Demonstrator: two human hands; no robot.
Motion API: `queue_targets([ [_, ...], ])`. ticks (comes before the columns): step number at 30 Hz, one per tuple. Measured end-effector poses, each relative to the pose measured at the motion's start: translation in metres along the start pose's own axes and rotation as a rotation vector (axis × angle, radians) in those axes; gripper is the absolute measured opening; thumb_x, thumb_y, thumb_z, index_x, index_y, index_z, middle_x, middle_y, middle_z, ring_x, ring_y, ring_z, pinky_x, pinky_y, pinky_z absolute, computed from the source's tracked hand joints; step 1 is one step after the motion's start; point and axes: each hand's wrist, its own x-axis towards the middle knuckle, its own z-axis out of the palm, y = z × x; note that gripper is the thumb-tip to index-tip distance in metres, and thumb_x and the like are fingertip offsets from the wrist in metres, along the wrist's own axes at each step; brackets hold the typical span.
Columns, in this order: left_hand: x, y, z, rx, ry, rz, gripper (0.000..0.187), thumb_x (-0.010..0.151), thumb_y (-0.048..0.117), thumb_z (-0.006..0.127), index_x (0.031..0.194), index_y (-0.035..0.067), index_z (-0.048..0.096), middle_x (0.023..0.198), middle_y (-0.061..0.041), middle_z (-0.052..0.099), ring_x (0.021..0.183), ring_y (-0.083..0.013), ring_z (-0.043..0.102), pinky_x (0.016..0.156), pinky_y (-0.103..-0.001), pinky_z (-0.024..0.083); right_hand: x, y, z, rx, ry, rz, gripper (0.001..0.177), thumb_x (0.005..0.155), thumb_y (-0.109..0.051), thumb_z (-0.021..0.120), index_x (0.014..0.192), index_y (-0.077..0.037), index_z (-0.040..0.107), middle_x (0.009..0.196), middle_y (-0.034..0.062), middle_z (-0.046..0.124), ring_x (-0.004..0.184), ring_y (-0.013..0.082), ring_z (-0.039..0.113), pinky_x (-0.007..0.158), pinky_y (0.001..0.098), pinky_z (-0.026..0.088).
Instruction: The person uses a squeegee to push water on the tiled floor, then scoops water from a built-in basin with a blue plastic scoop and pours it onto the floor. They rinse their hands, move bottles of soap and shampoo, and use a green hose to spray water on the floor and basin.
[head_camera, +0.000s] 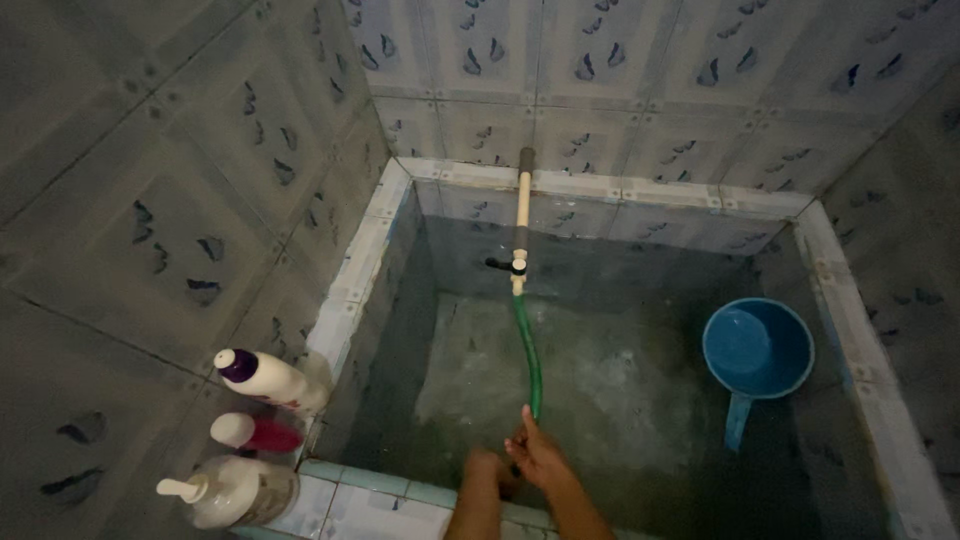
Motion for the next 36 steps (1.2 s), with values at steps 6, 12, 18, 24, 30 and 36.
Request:
queue_targets([
  [6, -0.002, -0.003, -0.003, -0.111, 0.22, 0.026, 0.051, 0.107, 0.042, 0.042, 0.101, -0.003, 0.064, 0.086, -0.019, 0.066, 0.078, -0.0329, 0.062, 0.076, -0.048, 0.051, 0.001, 0.0, -0.009, -0.019, -0.051, -0.094, 0.059, 0.089, -0.062, 0.066, 0.071, -0.008, 0.052, 0.069, 0.01, 0.057, 0.057, 0.0187, 0.053, 0.05, 0.027, 0.044],
  [12, 0.023, 0.026, -0.04, -0.164, 0.575, 0.174, 0.053, 0.108, 0.044, 0.041, 0.101, -0.004, 0.063, 0.084, -0.019, 0.065, 0.076, -0.0332, 0.061, 0.075, -0.049, 0.05, -0.008, -0.005, -0.016, 0.098, -0.199, -0.221, 0.027, 0.083, -0.053, 0.066, 0.098, -0.032, 0.063, 0.072, 0.0008, 0.058, 0.055, 0.0126, 0.046, 0.049, 0.024, 0.042],
  [18, 0.047, 0.056, -0.102, -0.123, 0.747, 0.434, 0.056, 0.109, 0.046, 0.039, 0.1, -0.005, 0.062, 0.083, -0.019, 0.064, 0.075, -0.0336, 0.06, 0.075, -0.05, 0.05, -0.01, -0.017, -0.02, 0.072, -0.113, -0.016, 0.053, 0.089, -0.064, 0.066, 0.077, -0.016, 0.05, 0.064, -0.002, 0.049, 0.046, 0.0085, 0.039, 0.035, 0.0215, 0.033],
  [24, 0.024, 0.092, -0.129, 0.044, 0.702, 0.565, 0.058, 0.11, 0.048, 0.039, 0.101, -0.004, 0.062, 0.082, -0.018, 0.061, 0.075, -0.0337, 0.059, 0.073, -0.05, 0.049, -0.019, -0.018, -0.002, 0.006, -0.309, 0.069, 0.051, 0.091, -0.058, 0.065, 0.079, -0.01, 0.057, 0.069, 0.0043, 0.059, 0.04, 0.0094, 0.04, 0.033, 0.0229, 0.035],
  [30, -0.064, 0.127, -0.13, -0.313, 0.43, 0.422, 0.046, 0.105, 0.049, 0.041, 0.096, 0.007, 0.057, 0.074, -0.006, 0.054, 0.058, -0.0192, 0.054, 0.051, -0.038, 0.046, -0.044, -0.047, 0.026, -0.815, 0.089, -0.128, 0.036, 0.102, -0.036, 0.059, 0.092, -0.002, 0.067, 0.082, 0.0155, 0.068, 0.056, 0.021, 0.055, 0.048, 0.036, 0.044],
  [36, -0.12, 0.176, -0.129, -0.499, 0.221, 0.428, 0.042, 0.104, 0.05, 0.044, 0.085, 0.013, 0.048, 0.062, 0.001, 0.039, 0.046, -0.0105, 0.037, 0.042, -0.029, 0.032, -0.073, -0.106, 0.114, -1.389, 0.331, -1.241, 0.041, 0.093, -0.021, 0.068, 0.125, 0.003, 0.058, 0.12, 0.0206, 0.058, 0.109, 0.0352, 0.056, 0.093, 0.0479, 0.047],
])
